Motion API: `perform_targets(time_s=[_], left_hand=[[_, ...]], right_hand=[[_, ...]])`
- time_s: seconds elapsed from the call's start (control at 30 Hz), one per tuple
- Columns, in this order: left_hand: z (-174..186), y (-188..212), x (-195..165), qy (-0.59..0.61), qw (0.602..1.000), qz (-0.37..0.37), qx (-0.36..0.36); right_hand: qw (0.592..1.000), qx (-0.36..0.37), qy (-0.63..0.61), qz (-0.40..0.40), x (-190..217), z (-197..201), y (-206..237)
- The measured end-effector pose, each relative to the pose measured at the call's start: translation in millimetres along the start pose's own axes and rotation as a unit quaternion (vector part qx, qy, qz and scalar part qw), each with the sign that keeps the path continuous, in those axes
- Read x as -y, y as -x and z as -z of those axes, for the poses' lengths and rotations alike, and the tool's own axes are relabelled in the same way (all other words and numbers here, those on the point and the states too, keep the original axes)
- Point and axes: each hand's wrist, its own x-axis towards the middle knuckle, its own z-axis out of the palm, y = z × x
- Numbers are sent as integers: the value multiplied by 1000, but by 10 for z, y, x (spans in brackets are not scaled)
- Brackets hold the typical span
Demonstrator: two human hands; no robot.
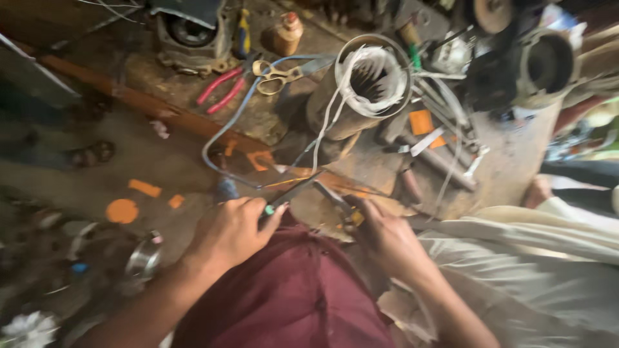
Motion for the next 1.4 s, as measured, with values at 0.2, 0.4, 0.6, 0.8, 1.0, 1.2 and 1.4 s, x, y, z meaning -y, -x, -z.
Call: perform_targets(time_s=[0.2,0.4,0.6,0.8,1.0,1.2,1.4], left_hand=[[-64,-61,82,66,989,-100,-87],[-87,-44,182,24,998,-52,-3],[222,276,206,30,994,52,97],[670,190,175,23,998,63,-13],[826,-581,370,-57,994,-3,-96],[252,-1567,218,-95,983,-102,-123],[-119,-1805,-26,-39,998,-41,-14]], right_hand=[[860,230,-443,-104,-535,-76,-153],[985,106,-130,-46,-997,-339,-185],[972,-193,113,-72,-1177,-629,-441],[959,-273,32,-65,-1153,-590,-555],[829,-180,-489,-202,-914,-741,-168],[888,-446,-100,-57,-537,-712,329],[818,-308,-437,-210,-597,-707,428]])
